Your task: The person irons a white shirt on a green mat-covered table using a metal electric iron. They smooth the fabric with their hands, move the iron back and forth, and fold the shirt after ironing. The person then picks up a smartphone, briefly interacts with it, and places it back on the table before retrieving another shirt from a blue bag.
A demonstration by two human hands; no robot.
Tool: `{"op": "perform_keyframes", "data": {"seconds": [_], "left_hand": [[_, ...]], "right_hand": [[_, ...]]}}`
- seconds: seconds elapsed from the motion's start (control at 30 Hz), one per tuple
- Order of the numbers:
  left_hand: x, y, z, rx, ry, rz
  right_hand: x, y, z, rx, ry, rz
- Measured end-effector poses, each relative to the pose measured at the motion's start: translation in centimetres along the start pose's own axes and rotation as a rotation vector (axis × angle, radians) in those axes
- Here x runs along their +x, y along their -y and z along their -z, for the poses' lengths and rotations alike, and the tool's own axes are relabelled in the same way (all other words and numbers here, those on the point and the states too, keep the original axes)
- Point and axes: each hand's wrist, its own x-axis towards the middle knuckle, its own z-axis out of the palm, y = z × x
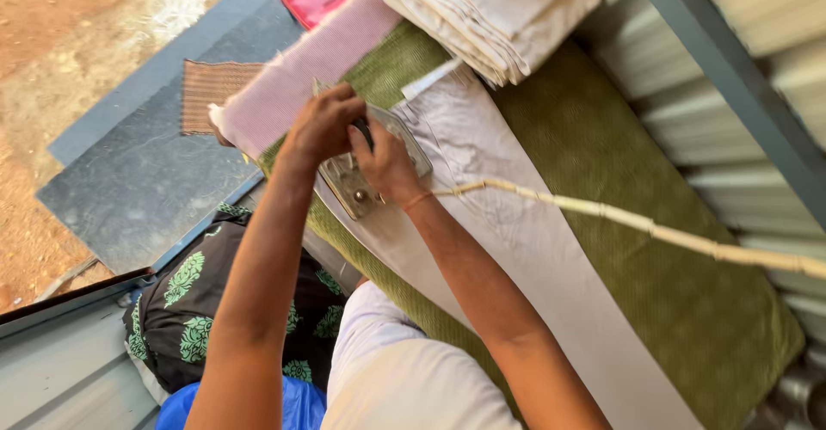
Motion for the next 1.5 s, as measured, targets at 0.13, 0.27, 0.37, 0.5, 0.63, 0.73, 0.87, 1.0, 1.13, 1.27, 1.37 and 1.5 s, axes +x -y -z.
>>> {"op": "perform_keyframes", "data": {"seconds": [0.13, 0.27, 0.37, 0.5, 0.63, 0.73, 0.87, 1.0, 1.13, 1.27, 1.37, 1.5], "left_hand": [[-0.4, -2.8, -0.6, 0.032, 0.097, -0.029], [-4.9, -7.6, -5.6, 0.005, 0.068, -0.066], [-8.2, -12.3, -9.8, -0.017, 0.083, -0.044], [-11.5, -20.8, -14.6, -0.065, 0.145, -0.048], [-12.9, -28.8, -17.6, -0.222, 0.319, 0.009], [-15.0, -31.0, -18.3, -0.462, 0.338, -0.003], [-16.6, -29.0, -19.8, -0.081, 0.506, 0.220], [-16.1, -26.8, -19.5, 0.060, 0.837, 0.631], [-13.8, -26.5, -21.9, -0.014, 0.487, 0.206], [-6.5, -23.5, -24.6, 0.168, 0.533, 0.173], [0.9, -19.3, -26.0, 0.259, 0.551, 0.434], [6.8, -17.8, -29.2, 0.097, 0.329, -0.224]], "right_hand": [[-2.6, -2.0, 0.8, -0.167, 0.041, -0.037], [-10.7, -3.9, 3.6, -0.215, 0.106, -0.191], [-16.6, -4.8, 7.0, -0.259, 0.101, -0.139], [-24.9, -6.6, 12.6, -0.190, 0.117, -0.065], [-32.3, -7.9, 18.4, -0.160, 0.144, -0.098], [-36.6, -7.5, 22.5, -0.131, 0.196, -0.208], [-40.2, -7.7, 24.4, -0.417, 0.238, -0.392], [-41.9, -7.7, 24.7, -0.514, -0.003, -0.294], [-42.1, -8.5, 23.8, -0.442, -0.232, -0.493], [-40.1, -9.8, 24.0, -0.298, -0.313, -0.617], [-38.3, -10.2, 24.3, -0.319, -0.312, -0.562], [-35.7, -9.8, 24.7, -0.420, -0.236, -0.502]]}}
